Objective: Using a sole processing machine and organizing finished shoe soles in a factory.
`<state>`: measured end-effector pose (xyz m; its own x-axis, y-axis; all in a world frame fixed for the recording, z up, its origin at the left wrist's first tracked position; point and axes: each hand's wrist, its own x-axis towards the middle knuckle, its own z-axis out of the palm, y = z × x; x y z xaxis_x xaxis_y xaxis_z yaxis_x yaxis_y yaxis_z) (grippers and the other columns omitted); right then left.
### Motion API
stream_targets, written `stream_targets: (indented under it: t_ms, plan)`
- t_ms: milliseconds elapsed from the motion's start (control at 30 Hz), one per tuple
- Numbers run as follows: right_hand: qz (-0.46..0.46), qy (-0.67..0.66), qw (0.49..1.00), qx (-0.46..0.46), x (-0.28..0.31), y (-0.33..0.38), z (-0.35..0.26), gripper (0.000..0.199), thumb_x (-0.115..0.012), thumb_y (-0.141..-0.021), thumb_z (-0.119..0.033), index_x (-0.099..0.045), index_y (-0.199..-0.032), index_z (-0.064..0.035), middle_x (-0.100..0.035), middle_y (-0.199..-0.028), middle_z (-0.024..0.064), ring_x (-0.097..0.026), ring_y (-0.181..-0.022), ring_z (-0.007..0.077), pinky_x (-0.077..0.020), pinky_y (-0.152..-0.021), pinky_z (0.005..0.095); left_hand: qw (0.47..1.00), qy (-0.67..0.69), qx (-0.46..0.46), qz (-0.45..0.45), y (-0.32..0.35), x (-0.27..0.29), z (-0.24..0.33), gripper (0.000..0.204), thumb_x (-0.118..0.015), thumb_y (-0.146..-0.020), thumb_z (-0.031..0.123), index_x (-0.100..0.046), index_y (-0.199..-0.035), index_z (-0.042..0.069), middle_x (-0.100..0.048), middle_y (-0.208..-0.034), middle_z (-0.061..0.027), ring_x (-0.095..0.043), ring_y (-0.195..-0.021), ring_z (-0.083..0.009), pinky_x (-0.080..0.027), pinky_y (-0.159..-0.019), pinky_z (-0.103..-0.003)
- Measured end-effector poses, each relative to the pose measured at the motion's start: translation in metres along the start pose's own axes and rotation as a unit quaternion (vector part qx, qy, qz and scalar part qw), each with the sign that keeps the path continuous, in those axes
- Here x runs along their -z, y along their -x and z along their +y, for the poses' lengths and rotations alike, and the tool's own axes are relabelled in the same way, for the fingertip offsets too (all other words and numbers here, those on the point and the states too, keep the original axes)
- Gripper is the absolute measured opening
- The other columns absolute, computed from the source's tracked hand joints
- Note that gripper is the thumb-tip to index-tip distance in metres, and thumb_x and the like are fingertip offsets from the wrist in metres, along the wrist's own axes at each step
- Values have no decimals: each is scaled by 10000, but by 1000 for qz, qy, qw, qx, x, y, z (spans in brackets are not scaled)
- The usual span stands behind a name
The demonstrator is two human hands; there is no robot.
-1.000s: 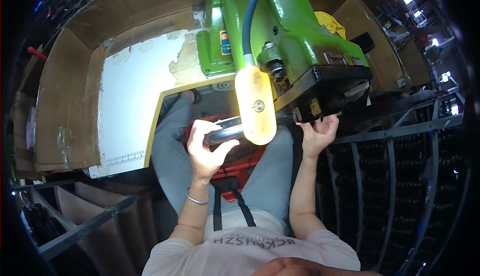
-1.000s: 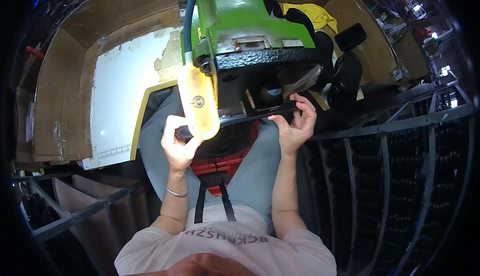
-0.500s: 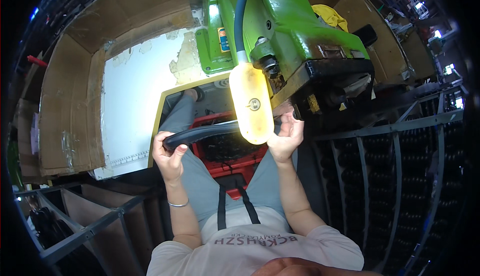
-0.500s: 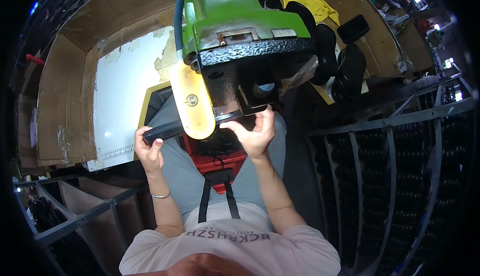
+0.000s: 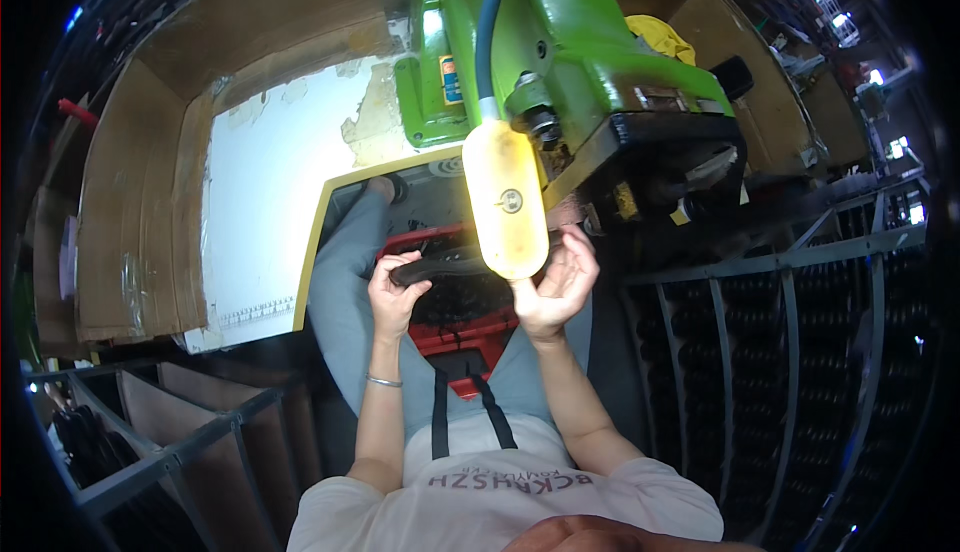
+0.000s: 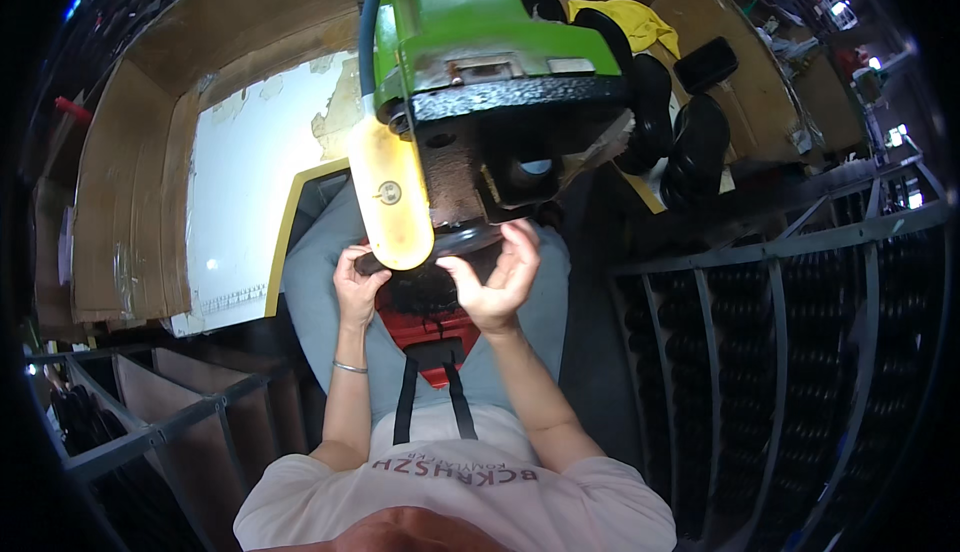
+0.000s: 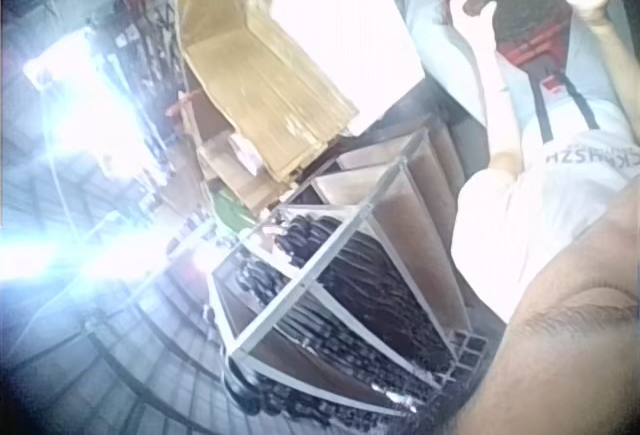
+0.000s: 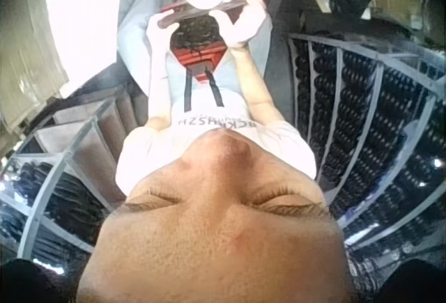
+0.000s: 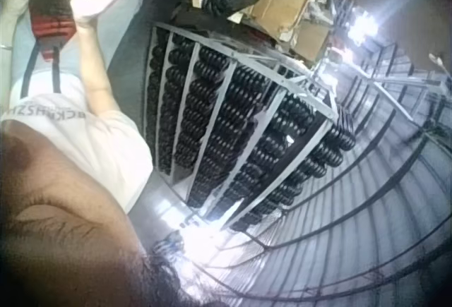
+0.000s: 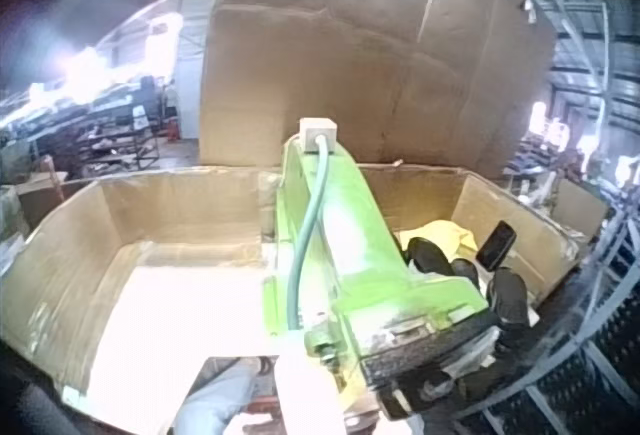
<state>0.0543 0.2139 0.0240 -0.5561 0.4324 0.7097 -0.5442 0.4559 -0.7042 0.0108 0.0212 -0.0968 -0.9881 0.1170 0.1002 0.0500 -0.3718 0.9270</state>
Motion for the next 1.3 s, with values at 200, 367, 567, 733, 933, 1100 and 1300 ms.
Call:
stream_targets:
  t_ms: [200,367,567,733,933,1100,1300]
  plan:
    - [87,-120,982,-113,45,-11,22,796,-732,-812,-206,-261,-1400,51,-449,-1259,180,-486,-1121,253,-410,-973,352,958,-191,-210,-27,-14,-39,80,424,-840,-578,-35,-561,-897,-15,-574,-920,-101,-593,-939,-241,-500,-919,-397]
    - [125,-170,963,-165,62,-40,29,677,-661,-884,-280,-312,-1396,-6,-486,-1239,172,-531,-1096,260,-477,-939,405,911,-315,-266,1,-14,-90,124,495,-884,-546,34,-621,-964,2,-577,-858,-61,-572,-768,-174,-490,-707,-299]
    - [137,-179,952,-208,89,-72,36,648,-626,-873,-327,-340,-1385,-49,-501,-1200,151,-574,-1084,272,-555,-880,466,943,-225,-243,15,-15,-131,110,396,-837,-594,52,-612,-918,9,-605,-849,-112,-598,-759,-240,-500,-683,-327]
    - [140,-188,948,-216,83,-71,39,653,-655,-864,-286,-346,-1386,-46,-508,-1179,135,-581,-1066,262,-557,-877,454,961,-190,-201,7,-15,-124,107,360,-807,-610,10,-606,-908,12,-596,-826,-85,-597,-743,-198,-495,-671,-295]
    - [95,-206,951,-208,58,-63,34,709,-716,-823,-291,-371,-1379,-17,-556,-1086,93,-579,-1011,199,-533,-858,355,958,-211,-190,36,-13,-98,121,455,-882,-550,27,-580,-890,4,-584,-867,-72,-600,-788,-172,-512,-691,-285]
    - [93,-174,958,-206,42,-38,45,705,-754,-806,-279,-414,-1331,48,-547,-1203,99,-539,-1056,159,-428,-929,279,968,-184,-172,21,-15,-68,127,493,-836,-579,-75,-556,-977,2,-545,-930,-67,-599,-831,-157,-532,-736,-271]
    - [54,-184,967,-167,-3,-11,10,644,-721,-824,-112,-369,-1330,75,-487,-1302,166,-506,-1178,249,-415,-994,341,988,-108,-114,9,-21,4,87,433,-812,-627,-63,-543,-958,9,-533,-922,-62,-592,-850,-164,-502,-907,-342]
